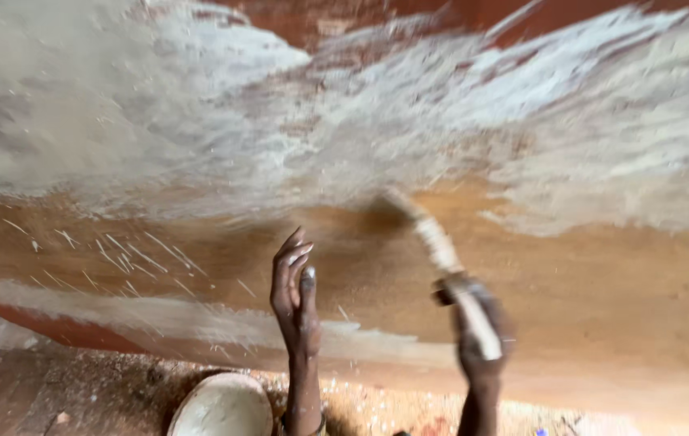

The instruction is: The person repeatedly dips a brush into a white paste in a bowl and applies it to a reddish-brown wall, spreading the material in broad strokes. The person occasionally moves the bowl and continues applying the paste to different sections of the wall.

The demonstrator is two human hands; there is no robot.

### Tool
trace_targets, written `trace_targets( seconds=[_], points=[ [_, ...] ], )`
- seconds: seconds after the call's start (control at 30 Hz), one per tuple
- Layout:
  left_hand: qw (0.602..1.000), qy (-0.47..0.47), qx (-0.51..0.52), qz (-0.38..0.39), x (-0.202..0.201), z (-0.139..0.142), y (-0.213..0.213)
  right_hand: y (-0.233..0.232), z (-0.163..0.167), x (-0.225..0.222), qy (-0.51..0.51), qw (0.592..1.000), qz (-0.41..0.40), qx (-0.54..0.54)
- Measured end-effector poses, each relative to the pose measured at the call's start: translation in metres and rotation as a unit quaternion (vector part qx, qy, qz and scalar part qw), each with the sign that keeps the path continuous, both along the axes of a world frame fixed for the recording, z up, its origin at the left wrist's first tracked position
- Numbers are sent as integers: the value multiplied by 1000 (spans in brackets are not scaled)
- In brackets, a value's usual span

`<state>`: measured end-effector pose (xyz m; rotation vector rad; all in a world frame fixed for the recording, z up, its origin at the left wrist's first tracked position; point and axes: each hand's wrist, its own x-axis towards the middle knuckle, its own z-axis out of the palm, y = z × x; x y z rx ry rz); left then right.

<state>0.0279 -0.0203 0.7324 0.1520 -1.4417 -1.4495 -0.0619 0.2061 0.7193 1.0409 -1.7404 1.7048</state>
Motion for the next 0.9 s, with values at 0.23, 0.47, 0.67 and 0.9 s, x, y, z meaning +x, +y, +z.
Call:
trace_targets(
  seconds=[0.23, 0.47, 0.67, 0.9],
  points=[
    [995, -91, -41, -13, 16, -7, -19, -10, -3, 4, 77, 959, -159, -222],
    [995, -79, -63, 16, 28, -11, -37, -80, -42, 18, 65, 996, -31, -53],
    [999, -23, -27, 2, 28, -8, -31, -88, -51, 41, 39, 994, 21, 105],
    [999, -40, -6, -22, 24, -9, -35, -18, -20, 9, 111, 983, -149, -8]
  ],
)
